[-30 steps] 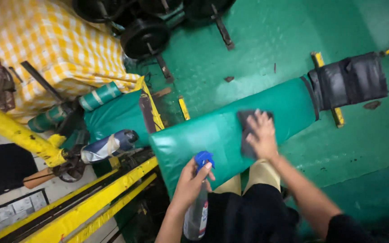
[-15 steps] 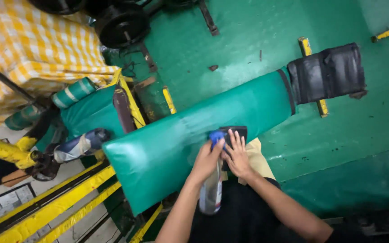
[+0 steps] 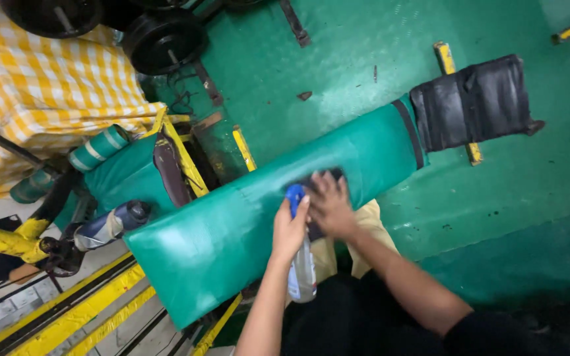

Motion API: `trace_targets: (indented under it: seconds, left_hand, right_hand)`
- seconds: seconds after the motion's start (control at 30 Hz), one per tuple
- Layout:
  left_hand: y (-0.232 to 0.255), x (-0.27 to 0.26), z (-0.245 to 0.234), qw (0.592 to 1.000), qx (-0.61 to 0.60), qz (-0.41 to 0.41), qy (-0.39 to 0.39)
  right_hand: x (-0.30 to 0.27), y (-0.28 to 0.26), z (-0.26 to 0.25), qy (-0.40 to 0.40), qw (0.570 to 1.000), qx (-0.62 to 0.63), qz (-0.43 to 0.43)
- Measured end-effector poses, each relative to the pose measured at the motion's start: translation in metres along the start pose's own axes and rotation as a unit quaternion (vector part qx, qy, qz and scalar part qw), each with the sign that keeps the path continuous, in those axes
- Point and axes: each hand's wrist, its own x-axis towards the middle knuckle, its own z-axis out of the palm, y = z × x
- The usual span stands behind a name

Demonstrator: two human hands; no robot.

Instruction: Cleaning a weight bench and a cable machine attachment using spray and a cloth.

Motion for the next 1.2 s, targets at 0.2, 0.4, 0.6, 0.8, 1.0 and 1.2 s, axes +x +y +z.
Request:
trace_targets:
  seconds: [0.2, 0.4, 0.6, 0.8, 1.0, 1.2]
  left_hand:
    - [-0.021, -0.004, -0.033, 0.997, -0.059, -0.033, 0.033]
    - [-0.045, -0.003, -0.026, 0.991, -0.124, -0.043, 0.024]
    - [-0.043, -0.001, -0.010, 0.993, -0.118, -0.005, -0.023]
    - [-0.043, -0.002, -0.030, 0.986, -0.158, -0.006, -0.045]
    - [-0.040, 0.007, -0.048, 0.976, -0.194, -0.034, -0.093]
    - [-0.022, 0.027, -0.042, 0.979, -0.161, -0.044, -0.116]
  right_hand:
    - [0.085, 0.083, -0.035, 0.005, 0.995, -0.027, 0.092]
    - [0.025, 0.019, -0.018, 0.029, 0.996, -0.003, 0.084]
    - [-0.012, 0.084, 0.002, 0.022, 0.992, -0.037, 0.117]
    - [0.105, 0.104, -0.008, 0.031, 0.969, -0.075, 0.232]
    - [0.059, -0.052, -0.015, 0.005, 0.999, 0.005, 0.051]
    - [0.020, 0.063, -0.002, 0.009, 0.992, -0.003, 0.123]
